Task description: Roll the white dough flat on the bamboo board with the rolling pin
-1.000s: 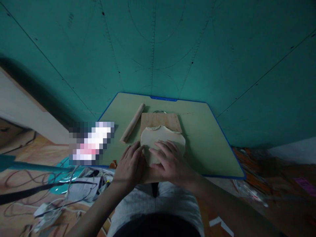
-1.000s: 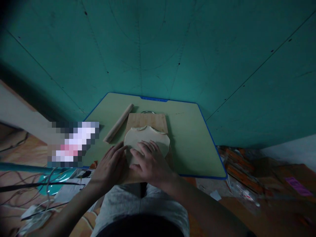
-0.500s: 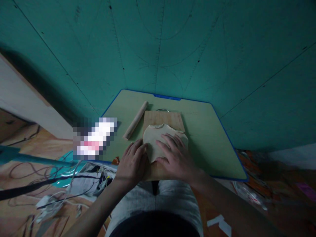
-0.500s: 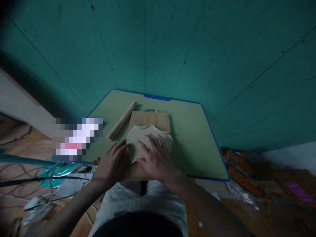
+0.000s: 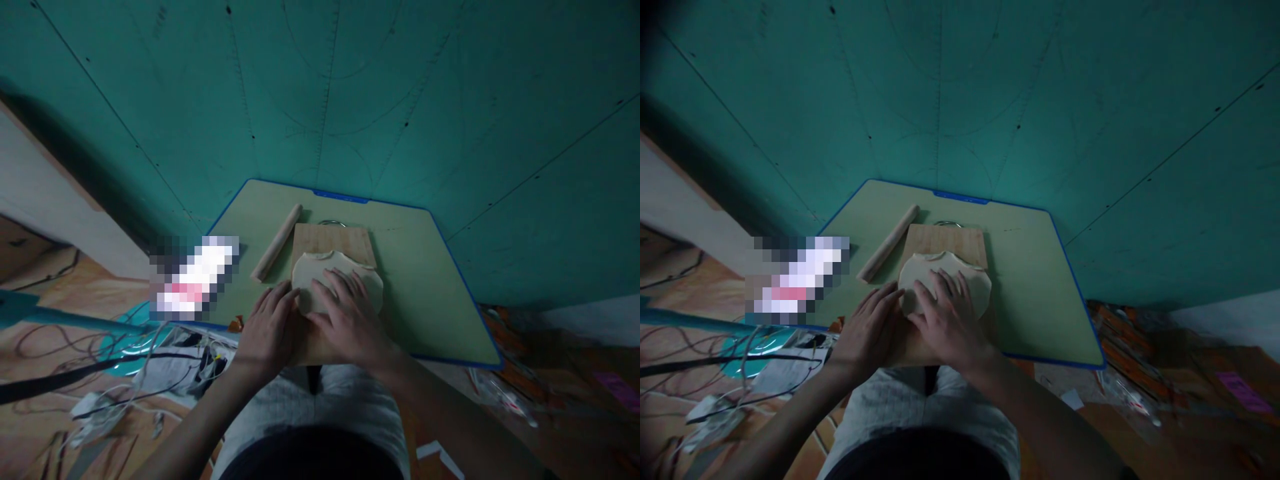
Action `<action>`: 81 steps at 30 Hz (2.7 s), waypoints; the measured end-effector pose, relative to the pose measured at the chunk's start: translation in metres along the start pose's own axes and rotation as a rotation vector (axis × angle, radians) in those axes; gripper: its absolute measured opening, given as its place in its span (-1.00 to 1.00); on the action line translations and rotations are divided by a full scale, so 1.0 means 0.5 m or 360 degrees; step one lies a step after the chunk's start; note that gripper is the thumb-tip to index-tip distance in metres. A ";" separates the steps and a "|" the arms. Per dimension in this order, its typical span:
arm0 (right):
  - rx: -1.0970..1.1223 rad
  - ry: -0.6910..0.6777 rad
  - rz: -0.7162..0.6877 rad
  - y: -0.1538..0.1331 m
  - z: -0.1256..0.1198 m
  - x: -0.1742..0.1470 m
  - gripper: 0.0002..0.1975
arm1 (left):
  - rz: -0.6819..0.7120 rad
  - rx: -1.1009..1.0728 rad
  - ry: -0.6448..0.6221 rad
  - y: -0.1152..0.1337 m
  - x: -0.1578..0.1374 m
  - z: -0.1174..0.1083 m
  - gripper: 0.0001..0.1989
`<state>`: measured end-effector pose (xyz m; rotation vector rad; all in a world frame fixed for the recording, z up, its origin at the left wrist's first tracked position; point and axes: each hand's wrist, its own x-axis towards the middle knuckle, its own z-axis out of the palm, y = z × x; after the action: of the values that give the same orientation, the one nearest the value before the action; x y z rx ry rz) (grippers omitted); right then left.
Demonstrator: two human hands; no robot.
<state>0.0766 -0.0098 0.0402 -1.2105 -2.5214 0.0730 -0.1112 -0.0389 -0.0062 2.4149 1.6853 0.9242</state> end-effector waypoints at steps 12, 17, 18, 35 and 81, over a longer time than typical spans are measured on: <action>-0.0063 -0.0052 -0.0039 0.031 -0.002 -0.019 -0.32 | 0.0060 0.0021 0.0039 -0.001 0.000 0.006 -0.68; -0.0175 -0.0034 0.0037 0.051 -0.001 -0.029 -0.30 | 0.0043 0.0064 0.0060 -0.002 0.002 0.011 -0.70; -0.0152 -0.0057 -0.0003 0.052 -0.002 -0.030 -0.30 | 0.0047 0.0067 0.0043 -0.002 0.002 0.012 -0.69; -0.0059 -0.0100 0.0065 0.061 -0.007 -0.045 -0.49 | 0.0045 0.0093 0.0009 -0.004 0.001 0.018 -0.67; -0.0093 -0.0083 0.0109 0.134 -0.013 -0.063 -0.27 | 0.0083 0.0181 0.0070 -0.005 0.001 0.027 -0.67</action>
<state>0.1469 0.0081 0.0247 -1.3342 -2.5433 0.0483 -0.1066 -0.0339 -0.0180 2.5406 1.7429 0.9183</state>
